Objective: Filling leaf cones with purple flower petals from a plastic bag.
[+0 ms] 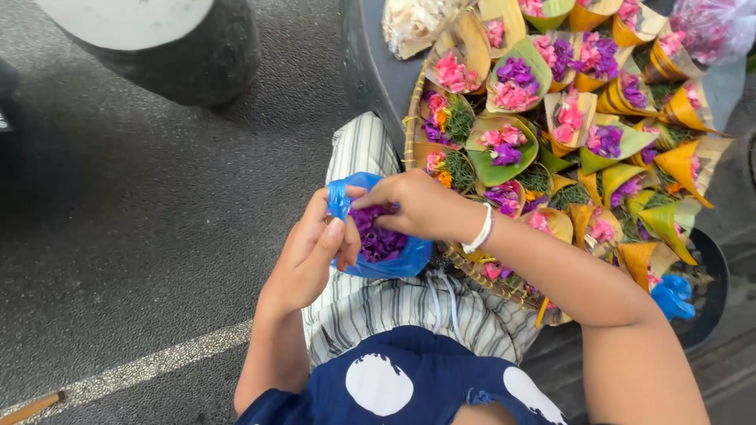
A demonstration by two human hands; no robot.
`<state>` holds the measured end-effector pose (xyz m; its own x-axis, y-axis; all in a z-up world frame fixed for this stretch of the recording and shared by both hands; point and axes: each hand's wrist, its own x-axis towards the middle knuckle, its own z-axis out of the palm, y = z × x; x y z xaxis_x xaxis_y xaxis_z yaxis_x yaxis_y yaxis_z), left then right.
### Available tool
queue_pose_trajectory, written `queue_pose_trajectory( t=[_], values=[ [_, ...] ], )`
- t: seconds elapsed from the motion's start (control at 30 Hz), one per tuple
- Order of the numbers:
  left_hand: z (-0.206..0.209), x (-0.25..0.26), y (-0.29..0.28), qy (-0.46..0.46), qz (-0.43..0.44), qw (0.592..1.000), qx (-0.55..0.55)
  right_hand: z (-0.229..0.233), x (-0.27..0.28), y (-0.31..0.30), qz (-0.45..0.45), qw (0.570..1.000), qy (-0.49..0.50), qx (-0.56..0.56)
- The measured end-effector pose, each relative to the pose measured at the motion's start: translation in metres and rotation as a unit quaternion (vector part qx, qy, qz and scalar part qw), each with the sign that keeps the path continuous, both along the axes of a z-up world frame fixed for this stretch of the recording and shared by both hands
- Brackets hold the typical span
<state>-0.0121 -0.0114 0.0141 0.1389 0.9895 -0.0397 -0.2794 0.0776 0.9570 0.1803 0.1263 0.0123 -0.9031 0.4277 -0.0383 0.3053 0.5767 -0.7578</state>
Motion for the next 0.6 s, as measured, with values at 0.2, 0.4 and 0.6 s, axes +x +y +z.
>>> queue_pose_trajectory(
  t=[0.2, 0.4, 0.6],
  values=[
    [-0.006, 0.004, 0.001, -0.004, 0.004, 1.0, -0.006, 0.014, 0.003, -0.003, -0.022, 0.998, -0.046, -0.03],
    [-0.008, 0.008, 0.007, -0.008, -0.011, 1.0, -0.017, -0.013, 0.018, 0.002, -0.038, 0.998, 0.021, -0.053],
    [-0.009, 0.008, 0.008, -0.009, -0.007, 1.0, -0.007, 0.073, 0.058, 0.028, -0.21, 0.911, 0.021, -0.353]
  ],
)
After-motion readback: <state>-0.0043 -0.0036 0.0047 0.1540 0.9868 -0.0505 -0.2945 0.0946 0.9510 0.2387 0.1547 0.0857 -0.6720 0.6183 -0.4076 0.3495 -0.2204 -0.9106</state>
